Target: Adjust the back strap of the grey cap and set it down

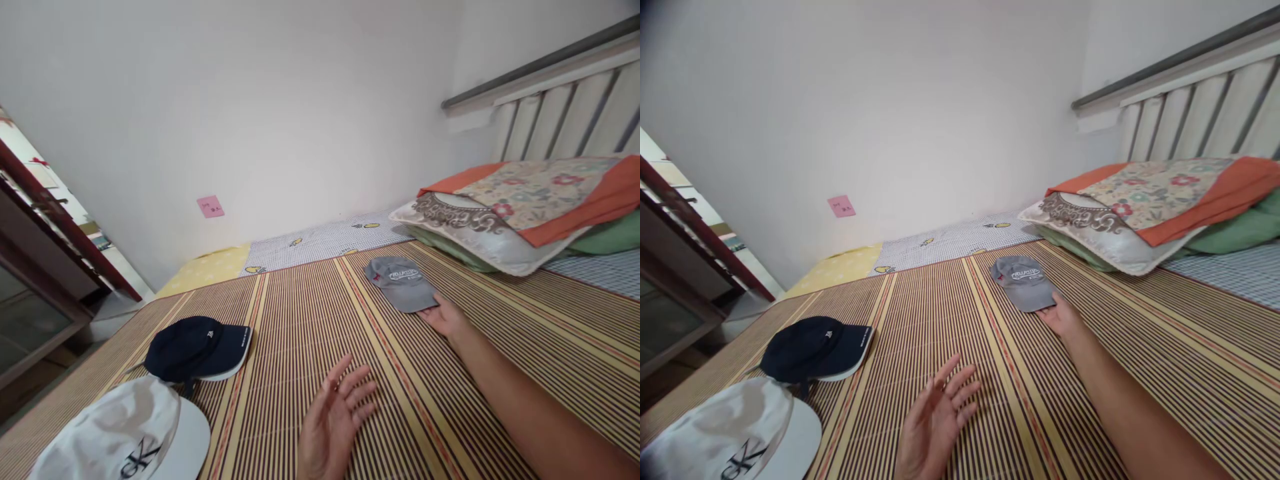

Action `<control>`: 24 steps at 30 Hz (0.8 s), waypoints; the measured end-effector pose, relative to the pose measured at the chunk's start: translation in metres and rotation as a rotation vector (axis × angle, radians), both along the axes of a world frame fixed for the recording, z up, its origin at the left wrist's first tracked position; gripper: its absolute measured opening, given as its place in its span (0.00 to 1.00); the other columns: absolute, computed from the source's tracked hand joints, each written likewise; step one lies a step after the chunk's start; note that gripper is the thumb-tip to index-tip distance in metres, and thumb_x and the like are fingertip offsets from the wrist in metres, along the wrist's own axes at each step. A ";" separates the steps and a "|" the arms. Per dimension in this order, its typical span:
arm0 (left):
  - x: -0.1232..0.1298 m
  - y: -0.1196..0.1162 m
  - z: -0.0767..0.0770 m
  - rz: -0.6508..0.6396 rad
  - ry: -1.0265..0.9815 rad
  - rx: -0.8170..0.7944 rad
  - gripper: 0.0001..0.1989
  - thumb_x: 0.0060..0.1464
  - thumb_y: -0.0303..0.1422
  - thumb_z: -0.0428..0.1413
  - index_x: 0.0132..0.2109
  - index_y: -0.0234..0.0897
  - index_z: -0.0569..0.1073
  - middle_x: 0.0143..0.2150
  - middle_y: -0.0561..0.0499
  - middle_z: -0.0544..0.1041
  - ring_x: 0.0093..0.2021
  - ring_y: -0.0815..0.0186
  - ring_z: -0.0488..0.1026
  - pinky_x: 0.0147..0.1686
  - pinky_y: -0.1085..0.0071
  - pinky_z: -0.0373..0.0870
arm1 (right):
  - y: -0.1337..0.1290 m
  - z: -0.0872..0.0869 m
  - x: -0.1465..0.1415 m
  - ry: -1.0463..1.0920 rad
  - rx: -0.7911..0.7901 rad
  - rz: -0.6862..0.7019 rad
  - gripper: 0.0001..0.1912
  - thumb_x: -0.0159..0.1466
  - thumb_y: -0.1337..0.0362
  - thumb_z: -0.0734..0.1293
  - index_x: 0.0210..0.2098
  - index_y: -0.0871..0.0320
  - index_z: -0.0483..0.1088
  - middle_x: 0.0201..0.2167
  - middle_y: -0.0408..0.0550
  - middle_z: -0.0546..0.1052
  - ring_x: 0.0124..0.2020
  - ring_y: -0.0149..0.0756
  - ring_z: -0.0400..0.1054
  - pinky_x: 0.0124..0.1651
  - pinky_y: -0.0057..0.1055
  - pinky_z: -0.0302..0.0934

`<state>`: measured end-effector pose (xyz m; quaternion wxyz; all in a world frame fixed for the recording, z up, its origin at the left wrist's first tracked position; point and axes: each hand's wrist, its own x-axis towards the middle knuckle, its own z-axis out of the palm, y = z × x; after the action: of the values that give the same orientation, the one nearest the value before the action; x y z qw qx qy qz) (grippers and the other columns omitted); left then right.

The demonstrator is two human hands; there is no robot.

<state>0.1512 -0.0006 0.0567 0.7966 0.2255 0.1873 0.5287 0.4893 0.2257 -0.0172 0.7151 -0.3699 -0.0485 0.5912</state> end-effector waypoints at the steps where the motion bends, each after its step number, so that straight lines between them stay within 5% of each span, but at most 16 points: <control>1: 0.000 0.000 0.000 0.003 0.005 0.001 0.31 0.69 0.43 0.53 0.71 0.31 0.64 0.66 0.32 0.74 0.61 0.47 0.75 0.60 0.54 0.71 | -0.003 -0.001 0.000 -0.005 -0.012 0.016 0.14 0.73 0.69 0.57 0.47 0.56 0.75 0.65 0.58 0.74 0.67 0.40 0.67 0.66 0.50 0.64; 8: 0.005 -0.002 -0.002 -0.007 0.044 -0.006 0.27 0.67 0.44 0.55 0.67 0.33 0.71 0.62 0.33 0.78 0.60 0.47 0.76 0.60 0.54 0.70 | -0.013 -0.001 -0.004 -0.017 0.009 0.038 0.15 0.72 0.69 0.59 0.51 0.50 0.74 0.64 0.54 0.75 0.66 0.40 0.69 0.62 0.49 0.68; 15: 0.003 -0.002 -0.002 -0.005 0.039 0.006 0.26 0.68 0.43 0.55 0.65 0.33 0.73 0.61 0.33 0.79 0.59 0.48 0.77 0.59 0.54 0.70 | -0.025 0.004 -0.008 -0.052 0.016 0.024 0.11 0.71 0.68 0.60 0.44 0.55 0.74 0.63 0.58 0.74 0.67 0.41 0.67 0.64 0.46 0.67; 19: 0.002 -0.001 -0.003 0.001 0.038 0.009 0.26 0.68 0.43 0.54 0.65 0.33 0.73 0.61 0.33 0.79 0.59 0.48 0.77 0.59 0.54 0.70 | -0.041 0.001 -0.010 -0.095 -0.002 0.036 0.10 0.67 0.74 0.62 0.42 0.58 0.74 0.57 0.64 0.77 0.66 0.47 0.69 0.65 0.49 0.66; 24: 0.003 -0.002 -0.003 0.000 0.065 -0.012 0.25 0.68 0.43 0.54 0.64 0.32 0.74 0.60 0.33 0.79 0.58 0.47 0.77 0.60 0.52 0.69 | -0.048 -0.004 -0.012 -0.150 0.025 0.012 0.09 0.64 0.77 0.66 0.36 0.56 0.73 0.46 0.60 0.81 0.59 0.50 0.76 0.63 0.49 0.69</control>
<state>0.1546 -0.0028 0.0534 0.7915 0.2378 0.2162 0.5198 0.4769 0.1780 -0.0211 0.7104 -0.4039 -0.1113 0.5655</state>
